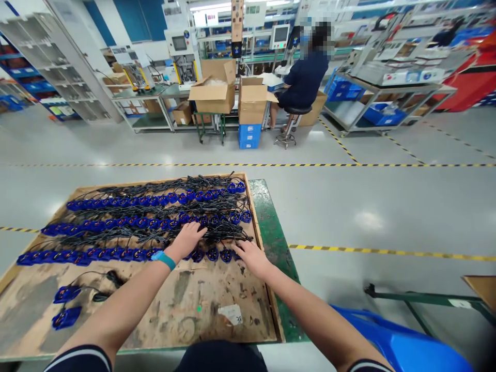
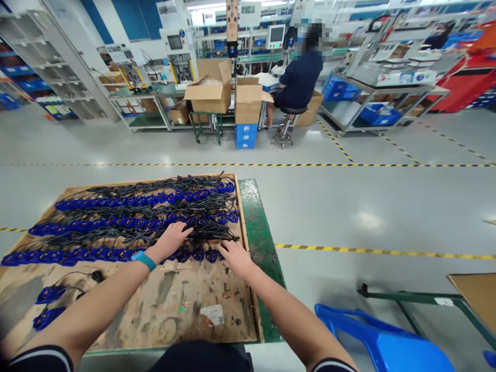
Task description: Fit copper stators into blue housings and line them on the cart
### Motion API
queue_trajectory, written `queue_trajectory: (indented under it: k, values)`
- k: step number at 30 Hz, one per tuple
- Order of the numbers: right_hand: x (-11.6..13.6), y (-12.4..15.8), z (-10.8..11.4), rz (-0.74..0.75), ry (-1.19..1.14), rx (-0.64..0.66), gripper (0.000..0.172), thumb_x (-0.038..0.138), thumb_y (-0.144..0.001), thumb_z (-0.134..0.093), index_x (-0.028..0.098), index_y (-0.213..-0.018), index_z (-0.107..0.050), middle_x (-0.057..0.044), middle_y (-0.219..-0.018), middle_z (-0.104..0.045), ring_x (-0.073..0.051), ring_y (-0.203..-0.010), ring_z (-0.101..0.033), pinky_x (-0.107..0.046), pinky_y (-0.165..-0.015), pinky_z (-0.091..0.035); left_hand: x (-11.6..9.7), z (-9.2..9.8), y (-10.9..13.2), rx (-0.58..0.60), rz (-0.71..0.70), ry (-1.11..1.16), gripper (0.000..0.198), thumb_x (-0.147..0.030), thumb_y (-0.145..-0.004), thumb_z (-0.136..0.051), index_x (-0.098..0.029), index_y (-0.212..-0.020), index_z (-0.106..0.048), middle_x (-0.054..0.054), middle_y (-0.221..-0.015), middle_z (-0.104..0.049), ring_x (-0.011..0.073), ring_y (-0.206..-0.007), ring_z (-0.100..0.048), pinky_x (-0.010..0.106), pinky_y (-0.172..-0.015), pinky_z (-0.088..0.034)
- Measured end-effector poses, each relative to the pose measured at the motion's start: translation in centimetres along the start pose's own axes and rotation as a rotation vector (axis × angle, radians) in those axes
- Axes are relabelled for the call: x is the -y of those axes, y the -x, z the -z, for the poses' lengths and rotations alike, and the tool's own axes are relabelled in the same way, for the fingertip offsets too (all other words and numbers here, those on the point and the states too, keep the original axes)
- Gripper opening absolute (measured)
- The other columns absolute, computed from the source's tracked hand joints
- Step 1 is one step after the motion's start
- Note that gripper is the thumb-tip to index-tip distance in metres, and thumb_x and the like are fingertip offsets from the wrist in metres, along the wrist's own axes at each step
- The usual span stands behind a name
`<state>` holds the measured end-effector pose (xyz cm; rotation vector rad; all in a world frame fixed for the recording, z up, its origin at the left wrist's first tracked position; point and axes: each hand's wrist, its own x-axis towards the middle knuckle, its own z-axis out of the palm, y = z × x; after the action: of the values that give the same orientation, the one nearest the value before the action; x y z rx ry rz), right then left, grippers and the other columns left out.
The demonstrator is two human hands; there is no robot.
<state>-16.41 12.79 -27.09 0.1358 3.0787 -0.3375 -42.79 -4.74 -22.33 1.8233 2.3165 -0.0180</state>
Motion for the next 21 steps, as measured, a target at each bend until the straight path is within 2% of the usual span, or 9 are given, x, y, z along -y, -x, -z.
queue_trajectory:
  k: [3,6,9,12,15,17,19,21]
  values:
    - [0.2,-0.1,0.1,-0.009,0.049,-0.040,0.066,0.036,-0.088,-0.076,0.020,-0.147,-0.050,-0.019,-0.142,-0.055,-0.033,-0.119,-0.054,-0.050,-0.102,-0.041,0.2,-0.7,0.8,-0.063,0.110,-0.009,0.047,-0.020,-0.094,-0.055,-0.013,-0.141,-0.053,0.022,-0.132,-0.057,0.0351,-0.130,-0.049,0.052,-0.109,-0.038]
    - [0.3,0.5,-0.3,-0.050,0.071,-0.088,0.057,0.033,-0.093,-0.069,0.021,-0.146,-0.052,-0.019,-0.147,-0.052,-0.034,-0.126,-0.050,-0.053,-0.107,-0.035,-0.3,-1.2,2.1,-0.122,0.229,0.011,0.057,-0.028,-0.095,-0.056,-0.008,-0.147,-0.042,0.026,-0.142,-0.049,0.0385,-0.137,-0.043,0.056,-0.112,-0.037]
    - [0.3,1.5,-0.8,-0.061,0.070,-0.072,0.049,0.019,-0.099,-0.053,0.022,-0.148,-0.050,-0.018,-0.149,-0.051,-0.032,-0.132,-0.046,-0.053,-0.110,-0.032,-1.0,-1.2,6.0,-0.251,0.299,0.157,0.061,-0.036,-0.097,-0.054,-0.011,-0.150,-0.036,0.023,-0.149,-0.045,0.0351,-0.141,-0.041,0.052,-0.116,-0.037]
    - [0.6,2.3,-1.1,-0.092,0.063,-0.032,0.055,0.007,-0.097,-0.044,0.022,-0.149,-0.049,-0.019,-0.151,-0.049,-0.031,-0.137,-0.044,-0.054,-0.111,-0.031,-1.6,-1.2,13.0,-0.400,0.379,0.338,0.056,-0.041,-0.099,-0.049,-0.016,-0.148,-0.037,0.019,-0.147,-0.048,0.0318,-0.141,-0.044,0.051,-0.118,-0.037]
    - [2.7,2.1,-1.5,-0.145,0.042,-0.076,0.051,0.016,-0.098,-0.048,0.018,-0.149,-0.049,-0.021,-0.157,-0.042,-0.034,-0.144,-0.037,-0.057,-0.115,-0.026,-2.8,-2.3,22.3,-0.469,0.626,0.437,0.052,-0.046,-0.097,-0.049,-0.020,-0.141,-0.042,0.017,-0.140,-0.055,0.0332,-0.135,-0.051,0.054,-0.115,-0.042]
    - [5.0,1.3,-1.9,-0.109,0.014,-0.107,0.055,0.029,-0.100,-0.052,0.016,-0.153,-0.044,-0.020,-0.164,-0.032,-0.035,-0.150,-0.028,-0.058,-0.119,-0.021,-4.2,-4.0,28.8,-0.444,0.862,0.501,0.050,-0.051,-0.094,-0.048,-0.024,-0.136,-0.045,0.015,-0.138,-0.057,0.0341,-0.129,-0.057,0.052,-0.108,-0.049]
    - [7.4,0.0,-2.5,-0.032,-0.008,-0.094,0.062,0.037,-0.100,-0.053,0.017,-0.157,-0.037,-0.017,-0.168,-0.024,-0.035,-0.154,-0.021,-0.058,-0.121,-0.018,-6.1,-6.5,34.7,-0.409,1.119,0.583,0.050,-0.057,-0.090,-0.049,-0.028,-0.131,-0.047,0.013,-0.137,-0.058,0.0355,-0.117,-0.065,0.050,-0.093,-0.059]
    - [8.9,-1.2,-3.1,0.005,0.000,-0.060,0.064,0.038,-0.100,-0.052,0.018,-0.158,-0.034,-0.015,-0.168,-0.022,-0.034,-0.154,-0.019,-0.058,-0.121,-0.017,-8.2,-9.1,39.7,-0.401,1.288,0.700,0.051,-0.065,-0.081,-0.054,-0.032,-0.120,-0.051,0.010,-0.123,-0.066,0.0389,-0.105,-0.070,0.051,-0.079,-0.062]
